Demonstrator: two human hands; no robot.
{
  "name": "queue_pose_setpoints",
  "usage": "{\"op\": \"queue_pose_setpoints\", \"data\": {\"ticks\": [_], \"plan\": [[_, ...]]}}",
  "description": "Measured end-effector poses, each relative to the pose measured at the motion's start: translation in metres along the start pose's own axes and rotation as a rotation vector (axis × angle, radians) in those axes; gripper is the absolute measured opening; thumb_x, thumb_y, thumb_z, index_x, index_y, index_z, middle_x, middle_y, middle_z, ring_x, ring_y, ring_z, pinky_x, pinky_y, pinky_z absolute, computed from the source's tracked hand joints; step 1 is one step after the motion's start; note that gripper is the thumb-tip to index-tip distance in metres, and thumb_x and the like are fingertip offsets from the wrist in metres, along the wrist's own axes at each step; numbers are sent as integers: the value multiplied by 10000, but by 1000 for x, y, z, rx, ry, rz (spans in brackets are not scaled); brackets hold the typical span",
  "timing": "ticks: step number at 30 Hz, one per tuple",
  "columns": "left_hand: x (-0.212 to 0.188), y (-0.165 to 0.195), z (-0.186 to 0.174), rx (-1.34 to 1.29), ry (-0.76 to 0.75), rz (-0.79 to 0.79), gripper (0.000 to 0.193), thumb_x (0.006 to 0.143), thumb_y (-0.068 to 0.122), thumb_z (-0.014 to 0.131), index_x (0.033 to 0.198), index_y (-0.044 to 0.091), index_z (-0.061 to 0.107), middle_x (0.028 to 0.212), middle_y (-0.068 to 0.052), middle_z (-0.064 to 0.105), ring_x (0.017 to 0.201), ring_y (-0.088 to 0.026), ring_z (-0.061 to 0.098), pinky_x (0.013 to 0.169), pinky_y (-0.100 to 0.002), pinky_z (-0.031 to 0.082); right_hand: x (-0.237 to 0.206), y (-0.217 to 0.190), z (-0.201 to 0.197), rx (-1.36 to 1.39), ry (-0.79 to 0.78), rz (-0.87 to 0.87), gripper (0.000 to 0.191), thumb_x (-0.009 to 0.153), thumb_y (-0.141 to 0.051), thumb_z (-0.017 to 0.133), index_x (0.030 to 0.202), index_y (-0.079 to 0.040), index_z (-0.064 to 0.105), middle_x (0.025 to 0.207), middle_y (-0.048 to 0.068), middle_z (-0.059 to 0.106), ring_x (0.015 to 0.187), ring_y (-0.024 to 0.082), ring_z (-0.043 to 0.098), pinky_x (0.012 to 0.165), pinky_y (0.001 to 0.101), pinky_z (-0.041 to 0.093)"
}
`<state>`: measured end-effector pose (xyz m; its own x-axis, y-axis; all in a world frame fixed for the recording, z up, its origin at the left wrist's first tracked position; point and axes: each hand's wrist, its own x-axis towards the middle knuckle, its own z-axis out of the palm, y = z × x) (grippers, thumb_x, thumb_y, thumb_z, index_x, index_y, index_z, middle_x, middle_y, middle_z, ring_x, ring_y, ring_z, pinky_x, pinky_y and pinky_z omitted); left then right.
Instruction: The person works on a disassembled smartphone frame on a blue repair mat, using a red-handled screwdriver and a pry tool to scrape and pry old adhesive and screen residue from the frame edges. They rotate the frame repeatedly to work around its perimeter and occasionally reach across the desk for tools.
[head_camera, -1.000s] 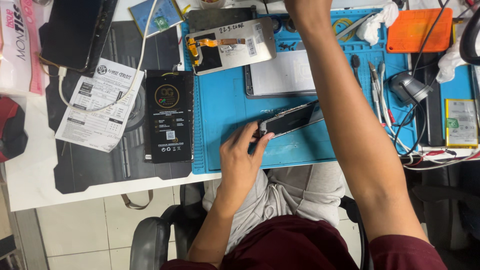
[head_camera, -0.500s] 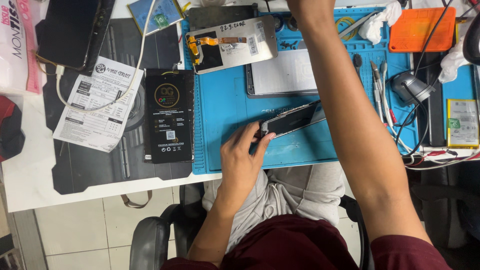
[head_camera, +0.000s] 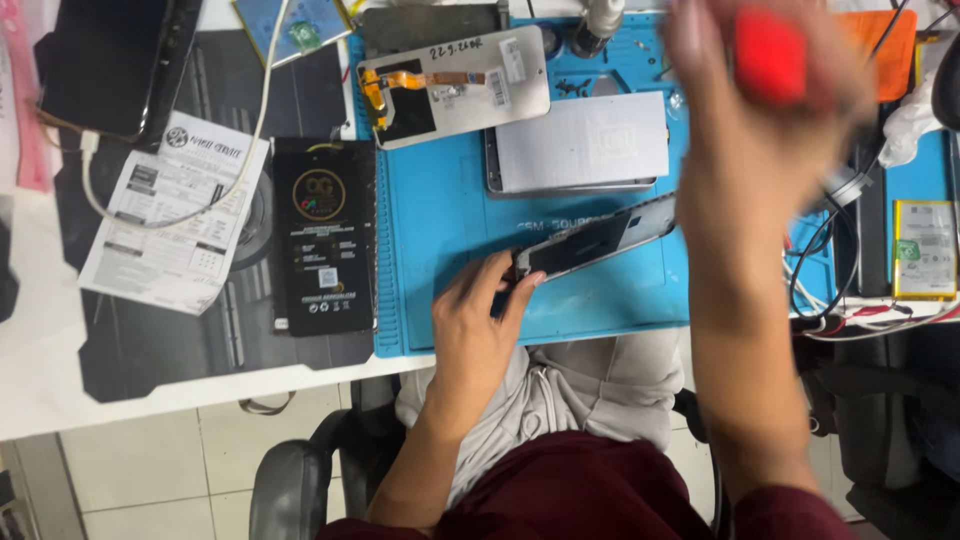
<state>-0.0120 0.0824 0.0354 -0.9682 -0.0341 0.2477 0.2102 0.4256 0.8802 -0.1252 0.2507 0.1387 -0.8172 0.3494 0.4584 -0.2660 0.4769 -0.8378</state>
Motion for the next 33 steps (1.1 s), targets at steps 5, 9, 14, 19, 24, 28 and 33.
{"op": "queue_pose_setpoints", "data": {"ticks": [5, 9, 14, 19, 24, 28, 33], "plan": [[-2, 3, 0, 10, 0, 17, 253, 914, 132, 810, 1083, 7, 668, 958, -122, 731, 804, -254, 730, 671, -356, 571, -139, 13, -48, 297, 6, 25, 128, 1021, -79, 745, 1004, -34, 627, 947, 56, 695, 802, 169, 707, 852, 354, 690], [-4, 4, -4, 31, -21, 4, 231, 914, 105, 813, 1066, 7, 669, 925, -104, 720, 785, -251, 711, 660, -355, 555, -194, 37, -58, -141, -137, -142, 125, 934, 45, 748, 1019, 62, 657, 1003, 186, 701, 949, 320, 758, 848, 385, 640], [0, 9, -5, 57, -18, -18, 216, 887, 87, 822, 1030, 9, 680, 901, -96, 720, 763, -228, 713, 654, -336, 557, -197, 51, -54, -126, -226, -265, 217, 824, 86, 808, 986, 46, 669, 965, 189, 704, 927, 339, 760, 814, 394, 639], [1, 13, -8, 62, -20, -42, 216, 882, 77, 821, 1036, 6, 688, 892, -101, 714, 766, -226, 715, 659, -331, 557, -192, 50, -55, -145, -284, -246, 239, 807, 79, 827, 999, 50, 687, 953, 195, 711, 896, 324, 754, 784, 373, 630], [-1, 9, -6, 83, -22, -24, 200, 887, 82, 834, 1009, 22, 688, 882, -90, 721, 753, -205, 716, 637, -311, 552, -192, 49, -54, -154, -307, -237, 246, 805, 65, 842, 995, 44, 687, 939, 186, 716, 896, 319, 756, 764, 352, 633], [-2, 9, -6, 68, -25, -26, 196, 888, 74, 835, 1008, 18, 689, 888, -90, 723, 753, -201, 718, 635, -308, 549, -191, 48, -53, -151, -303, -227, 239, 806, 69, 837, 990, 43, 686, 934, 182, 714, 899, 318, 758, 770, 354, 636], [-1, 9, -7, 64, -33, -23, 193, 891, 70, 833, 1009, 10, 692, 892, -93, 726, 754, -200, 717, 637, -304, 552, -193, 46, -54, -173, -308, -206, 230, 809, 58, 843, 977, 43, 688, 938, 185, 717, 903, 314, 759, 776, 351, 637]]}}
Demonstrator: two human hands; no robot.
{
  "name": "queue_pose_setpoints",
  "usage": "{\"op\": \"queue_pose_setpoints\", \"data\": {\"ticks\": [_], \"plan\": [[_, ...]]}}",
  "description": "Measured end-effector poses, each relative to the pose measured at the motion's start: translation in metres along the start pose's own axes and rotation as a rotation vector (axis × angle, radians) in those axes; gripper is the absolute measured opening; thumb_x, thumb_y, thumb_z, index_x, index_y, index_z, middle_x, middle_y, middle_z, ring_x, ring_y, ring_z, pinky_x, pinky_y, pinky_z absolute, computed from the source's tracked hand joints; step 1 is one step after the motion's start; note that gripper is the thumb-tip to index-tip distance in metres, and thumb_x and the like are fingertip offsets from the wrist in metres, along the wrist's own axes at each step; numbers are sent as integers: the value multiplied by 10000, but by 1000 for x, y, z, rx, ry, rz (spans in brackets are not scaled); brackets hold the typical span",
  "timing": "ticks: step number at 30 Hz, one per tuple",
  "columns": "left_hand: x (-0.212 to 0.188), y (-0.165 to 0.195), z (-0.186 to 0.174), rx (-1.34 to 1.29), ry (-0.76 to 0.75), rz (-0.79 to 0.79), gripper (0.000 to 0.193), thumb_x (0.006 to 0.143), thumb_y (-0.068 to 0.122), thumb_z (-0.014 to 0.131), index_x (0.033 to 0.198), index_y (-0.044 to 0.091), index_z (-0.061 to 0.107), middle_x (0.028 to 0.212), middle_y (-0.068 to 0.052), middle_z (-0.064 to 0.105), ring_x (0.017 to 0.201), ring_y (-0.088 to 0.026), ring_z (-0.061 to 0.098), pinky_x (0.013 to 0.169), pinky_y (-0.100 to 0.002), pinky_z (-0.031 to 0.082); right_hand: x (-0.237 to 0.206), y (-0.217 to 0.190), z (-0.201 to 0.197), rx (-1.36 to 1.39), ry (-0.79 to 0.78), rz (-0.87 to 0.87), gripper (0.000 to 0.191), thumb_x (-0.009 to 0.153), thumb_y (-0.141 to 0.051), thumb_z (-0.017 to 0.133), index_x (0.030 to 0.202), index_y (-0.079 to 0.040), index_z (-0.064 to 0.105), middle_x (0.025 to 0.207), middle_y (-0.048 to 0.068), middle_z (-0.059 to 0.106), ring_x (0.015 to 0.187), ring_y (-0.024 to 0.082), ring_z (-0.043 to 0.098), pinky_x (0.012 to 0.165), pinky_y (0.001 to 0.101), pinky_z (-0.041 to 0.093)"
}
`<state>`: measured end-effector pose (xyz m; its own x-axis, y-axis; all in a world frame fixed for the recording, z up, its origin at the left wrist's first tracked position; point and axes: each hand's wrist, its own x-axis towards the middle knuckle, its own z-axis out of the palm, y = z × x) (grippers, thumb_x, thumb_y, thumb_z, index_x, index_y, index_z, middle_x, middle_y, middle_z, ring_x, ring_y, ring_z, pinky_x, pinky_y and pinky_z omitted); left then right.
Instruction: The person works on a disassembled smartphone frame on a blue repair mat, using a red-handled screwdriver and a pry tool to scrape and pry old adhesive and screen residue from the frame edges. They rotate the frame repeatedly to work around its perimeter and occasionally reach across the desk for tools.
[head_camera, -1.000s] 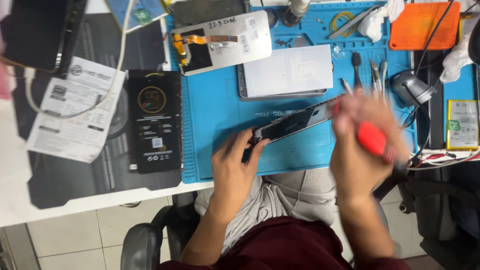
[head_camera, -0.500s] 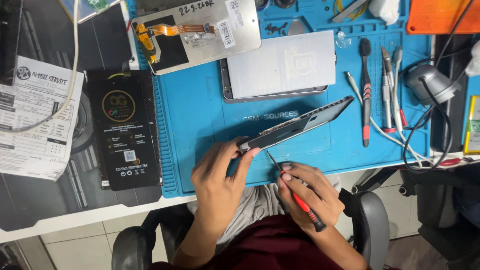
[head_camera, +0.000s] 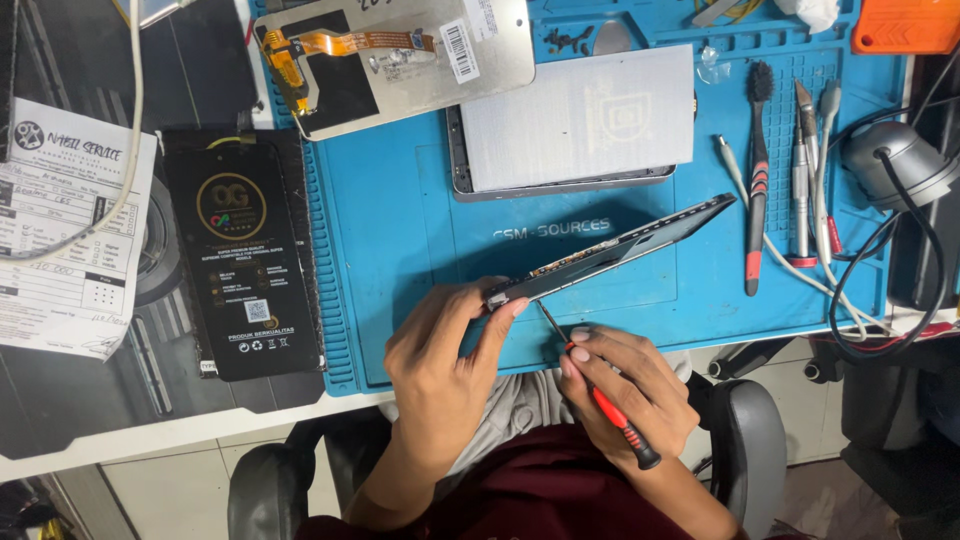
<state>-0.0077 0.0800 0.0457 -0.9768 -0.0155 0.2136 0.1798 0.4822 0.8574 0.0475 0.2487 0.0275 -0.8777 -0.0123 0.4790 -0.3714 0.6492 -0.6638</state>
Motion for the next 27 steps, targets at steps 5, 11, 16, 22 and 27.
{"op": "queue_pose_setpoints", "data": {"ticks": [5, 11, 16, 22, 27], "plan": [[-1, -2, 1, 2, 0, 12, 198, 888, 74, 832, 1016, 10, 696, 899, -93, 731, 768, -194, 725, 646, -297, 564, -1, 0, 1, -7, 9, 11, 221, 811, 52, 840, 974, 44, 690, 939, 188, 721, 904, 313, 760, 779, 347, 637], [-1, -3, 2, 3, 2, 9, 200, 885, 74, 837, 1008, 8, 693, 898, -95, 732, 765, -194, 724, 636, -296, 560, 0, -1, 1, 5, -1, 7, 223, 809, 50, 841, 974, 45, 692, 938, 186, 722, 906, 313, 758, 783, 347, 637], [-1, -1, 0, -2, -5, 1, 191, 885, 64, 830, 1007, 8, 695, 901, -95, 732, 771, -201, 725, 643, -305, 558, 0, -1, 1, -6, -10, 18, 231, 806, 54, 842, 978, 50, 689, 941, 189, 719, 909, 316, 756, 784, 348, 636], [-1, -1, 0, -18, -8, 10, 177, 896, 56, 821, 998, 1, 688, 911, -97, 735, 783, -207, 729, 648, -305, 562, 0, -2, 4, -16, 56, 20, 210, 810, 87, 814, 972, 59, 684, 946, 198, 717, 906, 312, 760, 778, 350, 634], [-1, -2, 1, -17, -11, 20, 156, 902, 48, 813, 991, 1, 693, 906, -91, 736, 781, -208, 729, 647, -307, 563, 2, -4, 3, 10, 6, 0, 204, 809, 72, 833, 947, 60, 684, 925, 181, 714, 885, 318, 752, 765, 351, 628]]}}
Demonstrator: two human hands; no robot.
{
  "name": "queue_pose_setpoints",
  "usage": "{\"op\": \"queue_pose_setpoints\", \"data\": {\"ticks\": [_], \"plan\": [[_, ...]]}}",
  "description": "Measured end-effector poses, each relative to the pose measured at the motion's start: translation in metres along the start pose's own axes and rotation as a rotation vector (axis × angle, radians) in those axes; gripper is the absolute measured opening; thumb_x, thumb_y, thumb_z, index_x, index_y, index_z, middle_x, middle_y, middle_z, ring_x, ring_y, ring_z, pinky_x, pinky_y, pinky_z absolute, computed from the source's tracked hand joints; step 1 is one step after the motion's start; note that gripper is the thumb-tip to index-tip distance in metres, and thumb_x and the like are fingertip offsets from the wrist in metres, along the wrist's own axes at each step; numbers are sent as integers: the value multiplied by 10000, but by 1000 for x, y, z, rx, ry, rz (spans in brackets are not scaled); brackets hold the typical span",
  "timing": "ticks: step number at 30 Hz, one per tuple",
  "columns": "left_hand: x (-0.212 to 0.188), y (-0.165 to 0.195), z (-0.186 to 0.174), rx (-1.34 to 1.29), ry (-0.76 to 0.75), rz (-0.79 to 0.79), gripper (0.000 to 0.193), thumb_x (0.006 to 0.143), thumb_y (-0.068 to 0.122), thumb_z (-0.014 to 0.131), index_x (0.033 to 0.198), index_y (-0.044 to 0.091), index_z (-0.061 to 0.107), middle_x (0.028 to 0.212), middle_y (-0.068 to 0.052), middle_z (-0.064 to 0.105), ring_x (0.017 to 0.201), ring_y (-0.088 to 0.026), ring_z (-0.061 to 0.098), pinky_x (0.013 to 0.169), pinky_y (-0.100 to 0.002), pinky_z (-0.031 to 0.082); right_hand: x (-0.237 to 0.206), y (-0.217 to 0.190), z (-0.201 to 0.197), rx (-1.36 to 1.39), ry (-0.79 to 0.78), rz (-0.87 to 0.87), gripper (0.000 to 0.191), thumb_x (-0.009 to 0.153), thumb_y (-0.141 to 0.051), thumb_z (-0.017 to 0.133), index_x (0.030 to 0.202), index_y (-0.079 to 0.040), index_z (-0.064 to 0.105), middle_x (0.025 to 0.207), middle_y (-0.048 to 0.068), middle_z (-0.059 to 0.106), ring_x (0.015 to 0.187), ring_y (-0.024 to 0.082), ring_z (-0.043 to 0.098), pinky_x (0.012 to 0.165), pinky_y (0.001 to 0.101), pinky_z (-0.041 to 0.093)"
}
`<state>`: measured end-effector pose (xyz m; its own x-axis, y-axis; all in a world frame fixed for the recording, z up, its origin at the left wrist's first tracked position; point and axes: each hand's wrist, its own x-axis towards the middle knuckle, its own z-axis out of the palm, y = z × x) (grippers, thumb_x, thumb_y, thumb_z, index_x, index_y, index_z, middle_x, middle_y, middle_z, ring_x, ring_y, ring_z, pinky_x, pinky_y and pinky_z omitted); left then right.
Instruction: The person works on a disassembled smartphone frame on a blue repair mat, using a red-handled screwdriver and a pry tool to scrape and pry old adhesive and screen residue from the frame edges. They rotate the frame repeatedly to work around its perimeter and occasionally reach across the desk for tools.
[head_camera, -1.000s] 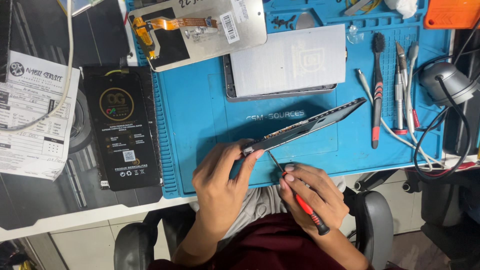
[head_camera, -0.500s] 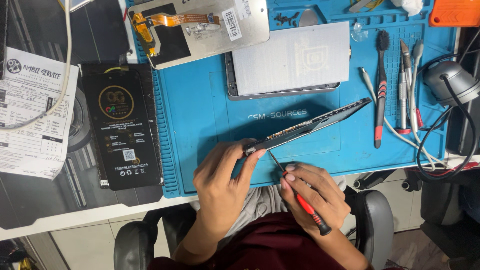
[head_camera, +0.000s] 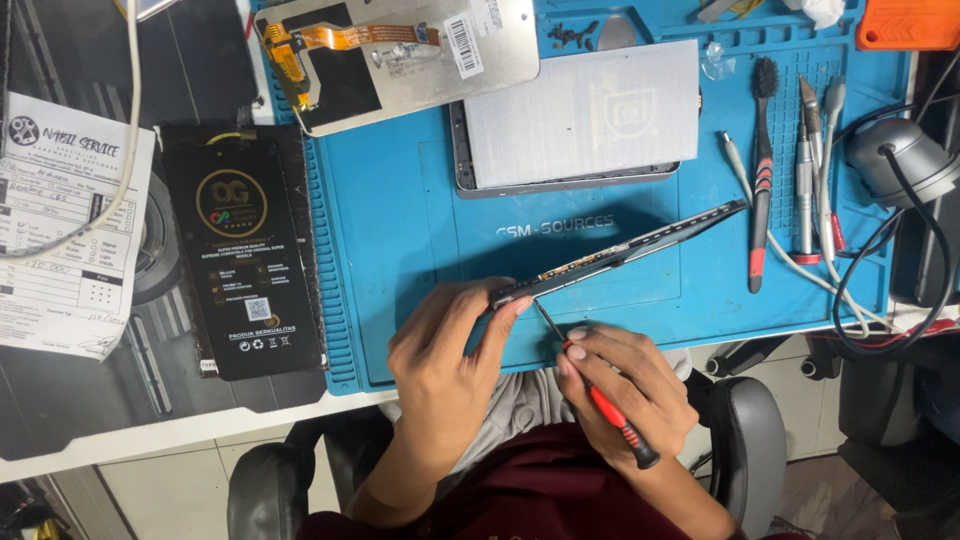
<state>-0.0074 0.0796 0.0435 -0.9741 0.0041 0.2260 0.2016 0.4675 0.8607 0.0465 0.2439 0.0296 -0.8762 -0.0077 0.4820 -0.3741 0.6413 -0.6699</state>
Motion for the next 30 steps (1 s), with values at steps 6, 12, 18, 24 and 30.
{"op": "queue_pose_setpoints", "data": {"ticks": [6, 12, 18, 24, 30], "plan": [[1, 1, -1, -12, -10, 0, 154, 903, 33, 804, 994, -9, 687, 922, -99, 736, 797, -224, 728, 675, -325, 567, 1, 0, 0, -4, 45, 31, 189, 821, 111, 799, 947, 70, 664, 944, 191, 709, 900, 333, 756, 792, 375, 631], [3, 3, -2, -12, -6, 7, 145, 911, 28, 794, 992, -14, 682, 931, -103, 735, 807, -239, 725, 689, -336, 567, 3, 1, 1, 6, 26, -4, 192, 805, 99, 814, 933, 70, 675, 929, 190, 713, 884, 332, 753, 770, 367, 625], [3, 4, -3, -13, -13, -1, 140, 913, 33, 794, 989, -11, 685, 925, -105, 733, 805, -246, 724, 687, -344, 563, 2, -2, 1, -85, 98, 53, 184, 823, 120, 803, 954, 76, 681, 952, 195, 711, 896, 328, 748, 795, 370, 615], [3, 5, -1, -7, -4, -21, 147, 912, 54, 800, 993, -1, 689, 937, -98, 742, 811, -234, 738, 679, -330, 568, 3, 1, -1, -22, 56, 5, 202, 806, 92, 821, 944, 62, 676, 944, 176, 708, 895, 321, 745, 795, 369, 623], [3, 5, -3, -5, -3, -33, 154, 908, 55, 803, 999, 3, 690, 929, -101, 741, 803, -236, 734, 678, -331, 566, 5, 1, -3, -48, 75, 31, 191, 806, 108, 815, 928, 63, 675, 936, 167, 706, 887, 309, 738, 793, 367, 610]]}}
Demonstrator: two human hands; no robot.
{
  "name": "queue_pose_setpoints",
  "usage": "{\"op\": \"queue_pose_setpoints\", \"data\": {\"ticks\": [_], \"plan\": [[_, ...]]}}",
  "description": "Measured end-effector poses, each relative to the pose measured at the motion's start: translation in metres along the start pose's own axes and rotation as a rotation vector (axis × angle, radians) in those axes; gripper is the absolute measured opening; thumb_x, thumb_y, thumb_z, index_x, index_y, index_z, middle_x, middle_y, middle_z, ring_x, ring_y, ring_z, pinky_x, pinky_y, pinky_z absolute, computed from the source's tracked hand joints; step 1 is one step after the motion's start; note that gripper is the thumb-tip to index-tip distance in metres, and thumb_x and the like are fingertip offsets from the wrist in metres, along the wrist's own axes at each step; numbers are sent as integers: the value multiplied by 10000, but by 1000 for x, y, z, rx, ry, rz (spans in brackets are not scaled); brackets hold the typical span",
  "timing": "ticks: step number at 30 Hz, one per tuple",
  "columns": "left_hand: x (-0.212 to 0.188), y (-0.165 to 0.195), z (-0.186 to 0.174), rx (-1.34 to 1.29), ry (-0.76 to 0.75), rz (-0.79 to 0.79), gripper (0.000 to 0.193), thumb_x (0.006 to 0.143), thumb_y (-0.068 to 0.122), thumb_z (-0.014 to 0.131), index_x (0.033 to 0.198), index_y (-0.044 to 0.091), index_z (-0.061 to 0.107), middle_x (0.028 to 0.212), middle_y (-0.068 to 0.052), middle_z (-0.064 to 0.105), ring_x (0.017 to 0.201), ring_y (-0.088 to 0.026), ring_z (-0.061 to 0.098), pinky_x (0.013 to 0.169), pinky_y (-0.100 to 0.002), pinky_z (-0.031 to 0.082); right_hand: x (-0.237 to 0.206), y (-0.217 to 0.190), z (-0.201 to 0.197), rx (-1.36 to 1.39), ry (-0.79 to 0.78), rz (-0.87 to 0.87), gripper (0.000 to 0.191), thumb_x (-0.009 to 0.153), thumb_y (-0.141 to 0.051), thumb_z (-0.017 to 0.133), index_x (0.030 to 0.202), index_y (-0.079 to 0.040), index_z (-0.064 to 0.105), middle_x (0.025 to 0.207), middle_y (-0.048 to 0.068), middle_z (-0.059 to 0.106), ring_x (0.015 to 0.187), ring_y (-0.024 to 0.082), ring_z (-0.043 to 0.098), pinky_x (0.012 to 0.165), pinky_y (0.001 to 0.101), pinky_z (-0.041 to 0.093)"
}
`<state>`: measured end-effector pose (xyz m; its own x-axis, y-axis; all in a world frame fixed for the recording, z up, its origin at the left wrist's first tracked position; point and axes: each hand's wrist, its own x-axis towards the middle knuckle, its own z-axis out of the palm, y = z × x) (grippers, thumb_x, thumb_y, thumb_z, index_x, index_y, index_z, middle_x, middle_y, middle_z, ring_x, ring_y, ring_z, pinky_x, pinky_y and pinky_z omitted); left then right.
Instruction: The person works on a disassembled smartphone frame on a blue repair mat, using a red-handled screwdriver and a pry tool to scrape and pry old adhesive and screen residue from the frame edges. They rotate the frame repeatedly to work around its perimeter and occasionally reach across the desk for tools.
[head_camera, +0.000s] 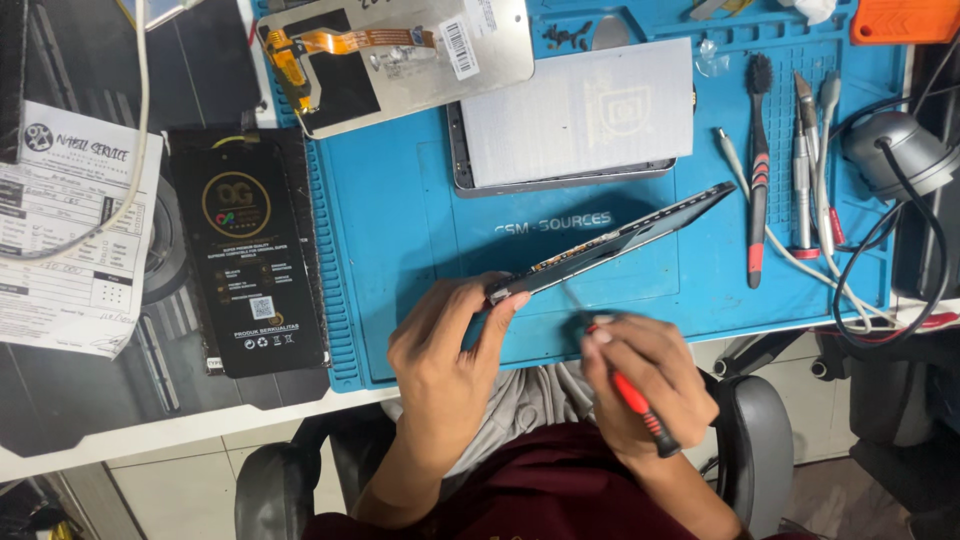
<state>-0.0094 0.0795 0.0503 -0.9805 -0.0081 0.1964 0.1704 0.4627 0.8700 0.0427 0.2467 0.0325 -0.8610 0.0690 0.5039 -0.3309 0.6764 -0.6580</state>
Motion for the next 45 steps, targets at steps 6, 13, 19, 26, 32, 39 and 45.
{"op": "queue_pose_setpoints", "data": {"ticks": [6, 13, 19, 26, 32, 39, 45], "plan": [[0, 1, 1, 18, 0, -10, 166, 903, 63, 813, 991, 8, 683, 924, -106, 738, 791, -241, 725, 672, -335, 558, 4, -1, -3, -32, 0, 35, 194, 803, 123, 818, 932, 64, 685, 947, 173, 707, 894, 301, 737, 796, 352, 605], [-1, 1, 2, 35, 5, -38, 188, 891, 75, 824, 1004, 6, 690, 902, -107, 729, 758, -225, 721, 641, -323, 551, 5, 0, -6, 41, -130, -55, 211, 778, 75, 846, 928, 67, 698, 939, 184, 717, 881, 312, 731, 790, 357, 604], [-1, 0, 1, 18, 14, -43, 204, 895, 84, 827, 1029, 6, 694, 892, -106, 721, 750, -210, 712, 645, -314, 552, 9, 7, -11, -39, 14, 50, 175, 844, 149, 784, 963, 83, 675, 973, 194, 708, 918, 314, 734, 790, 351, 594], [-1, -2, 2, 36, 10, -40, 221, 889, 95, 833, 1044, 4, 704, 874, -101, 720, 750, -183, 716, 625, -297, 548, 6, 4, -7, 73, -66, -5, 210, 804, 116, 822, 952, 69, 680, 943, 177, 711, 880, 308, 737, 779, 360, 616], [-2, -1, 3, 41, 15, -40, 212, 888, 81, 831, 1043, 2, 709, 867, -99, 717, 739, -184, 700, 627, -304, 539, 6, 4, -6, 50, -72, -4, 218, 790, 102, 835, 950, 65, 690, 936, 178, 718, 871, 307, 738, 750, 346, 605], [-1, -1, 3, 49, 15, -48, 212, 880, 81, 835, 1035, 4, 712, 852, -97, 713, 728, -179, 697, 616, -302, 533, 6, 5, -6, 56, -35, 6, 198, 809, 107, 826, 936, 66, 680, 925, 168, 714, 882, 299, 744, 782, 361, 618], [-1, 0, 2, 41, 16, -47, 207, 883, 78, 834, 1034, 6, 712, 863, -99, 715, 733, -186, 697, 626, -307, 536, 6, 1, -6, 42, -79, 2, 198, 783, 92, 827, 920, 59, 688, 918, 166, 712, 885, 307, 738, 790, 376, 612]]}}
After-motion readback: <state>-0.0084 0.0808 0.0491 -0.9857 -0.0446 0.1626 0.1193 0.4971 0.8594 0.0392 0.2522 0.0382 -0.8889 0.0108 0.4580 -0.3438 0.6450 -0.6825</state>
